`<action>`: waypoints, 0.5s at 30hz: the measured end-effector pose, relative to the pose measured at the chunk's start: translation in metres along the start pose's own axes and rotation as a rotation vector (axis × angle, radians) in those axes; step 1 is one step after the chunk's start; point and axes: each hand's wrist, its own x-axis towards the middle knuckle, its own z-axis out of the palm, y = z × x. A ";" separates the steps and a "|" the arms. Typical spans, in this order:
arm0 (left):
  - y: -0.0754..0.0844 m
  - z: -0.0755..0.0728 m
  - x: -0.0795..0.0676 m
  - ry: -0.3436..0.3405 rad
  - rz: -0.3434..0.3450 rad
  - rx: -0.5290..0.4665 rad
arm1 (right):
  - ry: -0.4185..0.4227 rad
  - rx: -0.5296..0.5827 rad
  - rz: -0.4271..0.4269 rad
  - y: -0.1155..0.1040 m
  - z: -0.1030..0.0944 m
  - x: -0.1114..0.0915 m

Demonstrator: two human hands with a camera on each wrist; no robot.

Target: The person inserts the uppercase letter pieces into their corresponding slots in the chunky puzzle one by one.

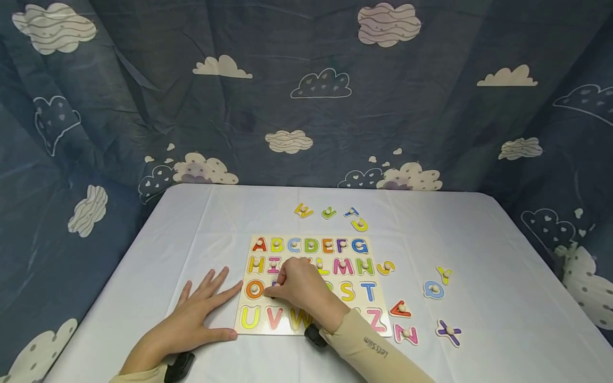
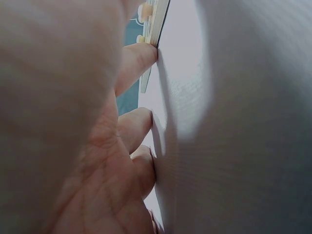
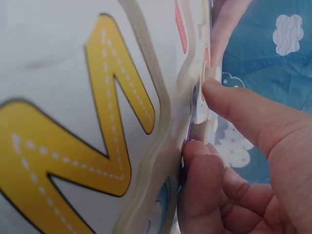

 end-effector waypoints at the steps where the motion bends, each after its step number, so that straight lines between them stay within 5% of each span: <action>1: 0.000 0.000 0.000 0.000 -0.001 0.001 | -0.003 0.004 -0.002 0.000 0.000 0.000; 15: 0.001 0.001 0.001 0.001 -0.014 0.001 | -0.062 0.115 0.015 0.012 -0.015 -0.004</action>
